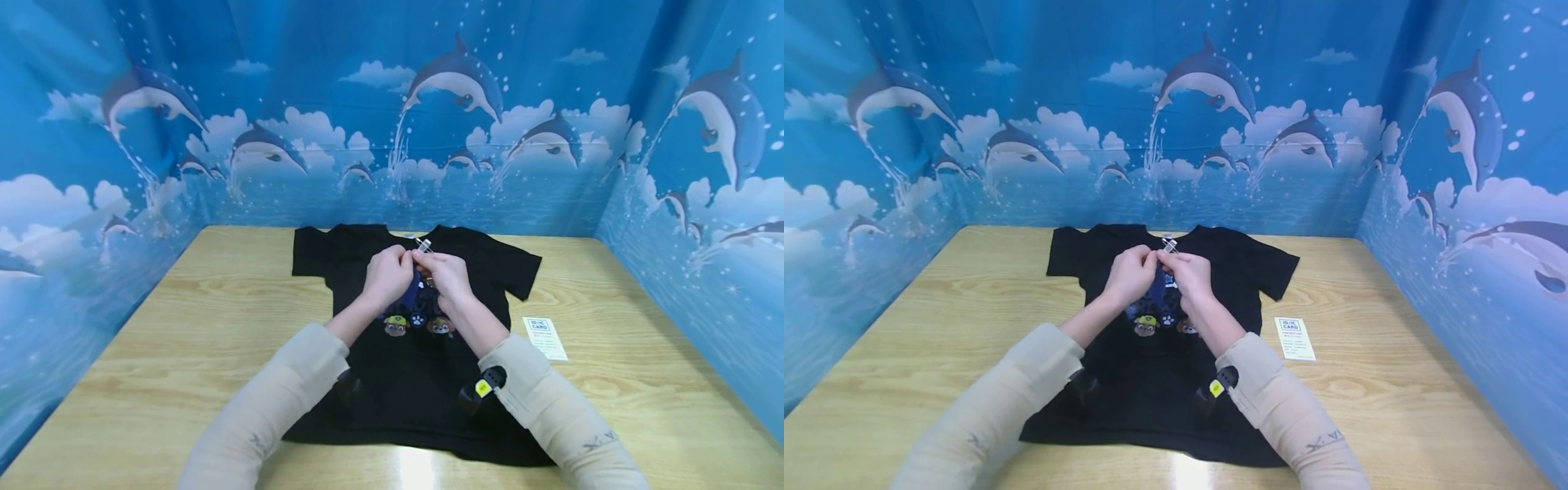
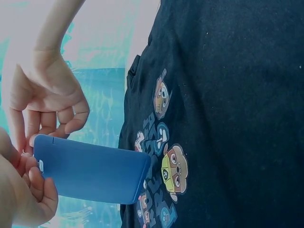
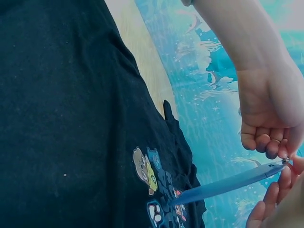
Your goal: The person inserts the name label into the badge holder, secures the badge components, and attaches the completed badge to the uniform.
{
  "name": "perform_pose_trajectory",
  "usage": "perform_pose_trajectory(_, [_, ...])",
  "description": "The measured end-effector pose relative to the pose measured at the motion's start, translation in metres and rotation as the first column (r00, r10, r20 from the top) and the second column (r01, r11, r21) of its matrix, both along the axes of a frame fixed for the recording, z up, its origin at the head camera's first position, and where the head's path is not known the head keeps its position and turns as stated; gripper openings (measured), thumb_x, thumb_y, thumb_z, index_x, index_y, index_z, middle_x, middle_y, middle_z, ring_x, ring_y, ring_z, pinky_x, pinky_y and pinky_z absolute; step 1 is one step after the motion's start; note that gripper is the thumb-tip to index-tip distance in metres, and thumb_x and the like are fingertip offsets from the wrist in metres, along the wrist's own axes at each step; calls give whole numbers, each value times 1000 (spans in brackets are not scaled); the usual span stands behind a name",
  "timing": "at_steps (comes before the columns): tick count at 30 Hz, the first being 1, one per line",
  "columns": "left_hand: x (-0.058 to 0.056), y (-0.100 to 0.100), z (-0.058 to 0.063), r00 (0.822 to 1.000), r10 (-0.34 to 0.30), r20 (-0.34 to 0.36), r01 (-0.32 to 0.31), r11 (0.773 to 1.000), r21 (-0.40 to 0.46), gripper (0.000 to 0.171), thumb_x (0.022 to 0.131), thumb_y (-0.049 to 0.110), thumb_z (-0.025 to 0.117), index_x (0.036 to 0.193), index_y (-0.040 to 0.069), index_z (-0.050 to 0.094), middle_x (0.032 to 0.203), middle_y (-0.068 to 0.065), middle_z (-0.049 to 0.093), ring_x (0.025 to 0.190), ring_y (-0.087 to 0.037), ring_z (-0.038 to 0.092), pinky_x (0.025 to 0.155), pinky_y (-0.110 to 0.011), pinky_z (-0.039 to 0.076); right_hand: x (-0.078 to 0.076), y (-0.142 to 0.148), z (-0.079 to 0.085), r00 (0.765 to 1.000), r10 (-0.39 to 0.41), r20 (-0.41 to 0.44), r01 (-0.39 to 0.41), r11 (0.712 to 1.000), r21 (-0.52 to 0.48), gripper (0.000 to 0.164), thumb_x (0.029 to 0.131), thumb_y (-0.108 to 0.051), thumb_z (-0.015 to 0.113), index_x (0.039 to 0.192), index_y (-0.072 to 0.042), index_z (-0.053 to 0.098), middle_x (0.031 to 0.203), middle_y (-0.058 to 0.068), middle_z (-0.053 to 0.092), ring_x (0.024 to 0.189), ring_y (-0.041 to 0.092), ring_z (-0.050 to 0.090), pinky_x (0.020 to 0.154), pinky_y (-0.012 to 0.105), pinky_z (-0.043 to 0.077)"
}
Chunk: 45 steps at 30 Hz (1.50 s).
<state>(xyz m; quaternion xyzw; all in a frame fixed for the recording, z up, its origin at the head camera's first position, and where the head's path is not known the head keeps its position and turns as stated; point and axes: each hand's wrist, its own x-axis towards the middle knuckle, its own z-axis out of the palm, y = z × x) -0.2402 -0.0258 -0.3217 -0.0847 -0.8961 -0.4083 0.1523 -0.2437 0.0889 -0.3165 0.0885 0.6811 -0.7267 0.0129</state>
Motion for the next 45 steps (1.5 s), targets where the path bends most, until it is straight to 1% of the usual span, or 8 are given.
perform_pose_trajectory(7, [0, 0, -1, 1000, -23, -7, 23, 999, 28, 27, 95, 16, 48, 70, 6, 54, 60, -4, 46, 56, -19, 45, 51, -28, 34, 1, -1, 1, 999, -15, -42, 16, 1000, 12, 13, 85, -13, 67, 73, -8, 71, 65, -1, 59, 70, 16, 52, 65, 26, 41])
perform_pose_trajectory(13, [2, -1, -1, 998, -51, -39, 54, 996, 69, 26, 94, 13, 49, 70, 5, 54, 60, -4, 46, 56, -19, 45, 51, -27, 34, 1, -1, -1, 999, -28, -26, 26, 996, -90, 16, 85, -9, 66, 70, -11, 68, 64, -2, 60, 64, 10, 55, 72, 30, 43])
perform_pose_trajectory(18, [3, -2, -3, 994, -68, -82, 77, 991, 113, 27, 93, 11, 50, 68, 5, 52, 59, -3, 43, 55, -18, 42, 50, -27, 33, -1, 0, -2, 1000, -3, -27, -2, 988, -157, 18, 86, -7, 65, 69, -14, 68, 62, -3, 61, 60, 7, 56, 77, 34, 44])
perform_pose_trajectory(23, [3, -2, -4, 991, -75, -107, 90, 985, 145, 26, 92, 9, 51, 67, 5, 51, 58, -2, 43, 55, -18, 41, 50, -26, 32, -1, 1, -1, 1000, 22, 5, -21, 975, -219, 17, 86, -5, 64, 72, -12, 70, 64, -2, 63, 57, 6, 57, 76, 31, 45])
perform_pose_trajectory(28, [3, -2, -5, 992, -95, -82, 108, 979, 174, 27, 93, 9, 49, 67, 5, 50, 59, -3, 43, 54, -17, 41, 48, -25, 32, 0, 4, 0, 998, 53, 32, -43, 963, -265, 9, 87, -5, 63, 83, -5, 71, 67, 0, 62, 60, 8, 57, 70, 26, 46])
perform_pose_trajectory(35, [3, -2, -6, 992, -125, -32, 129, 967, 219, 29, 95, 10, 48, 66, 7, 47, 59, -3, 41, 52, -15, 39, 46, -25, 31, 0, 6, 0, 996, 83, 30, -71, 959, -275, 24, 88, -3, 61, 67, -13, 69, 66, 0, 62, 59, 9, 56, 65, 24, 46])
perform_pose_trajectory(40, [3, -2, -6, 990, -144, -2, 140, 958, 250, 30, 96, 11, 46, 66, 7, 45, 59, -3, 39, 51, -15, 38, 45, -24, 30, 0, 9, 1, 993, 103, 56, -82, 951, -297, 22, 89, -4, 60, 71, -12, 69, 67, 0, 61, 60, 9, 56, 66, 24, 45])
perform_pose_trajectory(45, [3, -1, -5, 991, -131, -3, 128, 961, 244, 31, 96, 13, 47, 66, 7, 47, 58, -2, 40, 52, -16, 39, 47, -25, 31, 0, 11, 1, 990, 125, 68, -97, 944, -316, 24, 91, -4, 57, 72, -13, 69, 67, -1, 63, 60, 9, 56, 67, 25, 44])
